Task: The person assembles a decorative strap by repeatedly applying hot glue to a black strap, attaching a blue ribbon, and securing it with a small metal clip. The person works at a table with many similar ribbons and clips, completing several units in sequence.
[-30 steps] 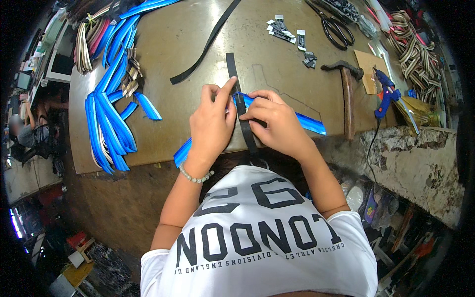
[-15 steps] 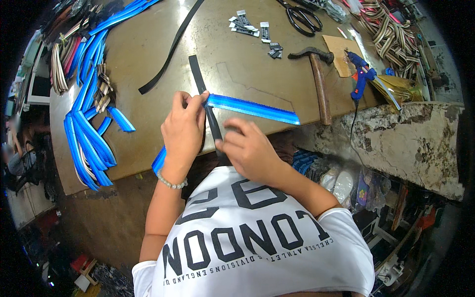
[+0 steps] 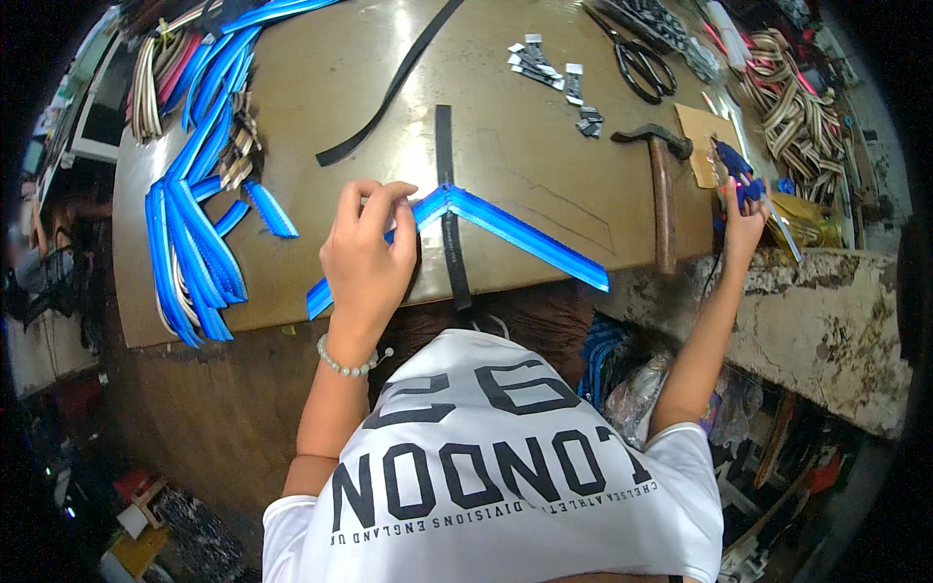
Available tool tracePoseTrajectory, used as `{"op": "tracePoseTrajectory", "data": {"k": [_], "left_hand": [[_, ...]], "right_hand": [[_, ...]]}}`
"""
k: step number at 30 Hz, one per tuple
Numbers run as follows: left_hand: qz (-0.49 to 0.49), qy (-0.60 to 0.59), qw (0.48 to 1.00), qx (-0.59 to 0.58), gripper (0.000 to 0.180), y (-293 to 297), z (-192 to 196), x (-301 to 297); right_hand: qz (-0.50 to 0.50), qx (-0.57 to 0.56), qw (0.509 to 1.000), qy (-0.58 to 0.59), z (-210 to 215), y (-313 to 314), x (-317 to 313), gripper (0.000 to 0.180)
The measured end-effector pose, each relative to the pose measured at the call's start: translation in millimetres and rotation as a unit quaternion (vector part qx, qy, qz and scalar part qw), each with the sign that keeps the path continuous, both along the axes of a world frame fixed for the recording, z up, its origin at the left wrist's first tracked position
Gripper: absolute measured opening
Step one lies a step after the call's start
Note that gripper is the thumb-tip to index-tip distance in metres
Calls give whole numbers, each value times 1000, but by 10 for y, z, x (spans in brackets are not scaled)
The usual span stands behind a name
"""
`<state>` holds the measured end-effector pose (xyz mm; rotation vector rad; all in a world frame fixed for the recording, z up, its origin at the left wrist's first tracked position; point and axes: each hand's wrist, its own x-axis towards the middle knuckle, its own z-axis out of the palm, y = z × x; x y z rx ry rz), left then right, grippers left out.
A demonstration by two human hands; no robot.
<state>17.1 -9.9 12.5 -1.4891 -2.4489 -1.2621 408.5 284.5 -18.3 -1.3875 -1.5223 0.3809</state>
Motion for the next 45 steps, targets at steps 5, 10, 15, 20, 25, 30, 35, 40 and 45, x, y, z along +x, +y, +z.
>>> {"op": "tracePoseTrajectory", "data": {"k": [5, 10, 15, 20, 25, 30, 35, 40, 45], "left_hand": [[-58, 3, 997, -59, 13, -149, -13, 32], [-55, 48, 995, -63, 16, -82, -112, 56], [-61, 44, 996, -48, 15, -96, -119, 40], [-59, 44, 996, -54, 15, -97, -125, 44], [-59, 44, 996, -51, 15, -103, -129, 46], [-54, 51, 996, -56, 16, -103, -136, 53], [-52, 57, 995, -61, 16, -98, -130, 63], [-37, 18, 998, -40, 27, -129, -135, 68], [-61, -217, 967, 119, 56, -200, -103, 1]], "right_hand": [[-57, -56, 986, -143, 811, -214, -560, 39], [384, -215, 898, -4, 1027, -1088, -1649, 41], [451, -192, 856, -160, 817, -1301, -2108, 45], [444, -196, 847, -217, 885, -1294, -2232, 44], [442, -181, 847, -233, 907, -1335, -2244, 43], [469, -199, 830, -226, 888, -1447, -2085, 39], [517, -247, 793, -205, 922, -1592, -1963, 37], [388, -286, 875, 37, 811, -1250, -1341, 38], [-61, -80, 991, -86, 512, -254, -559, 54]]}}
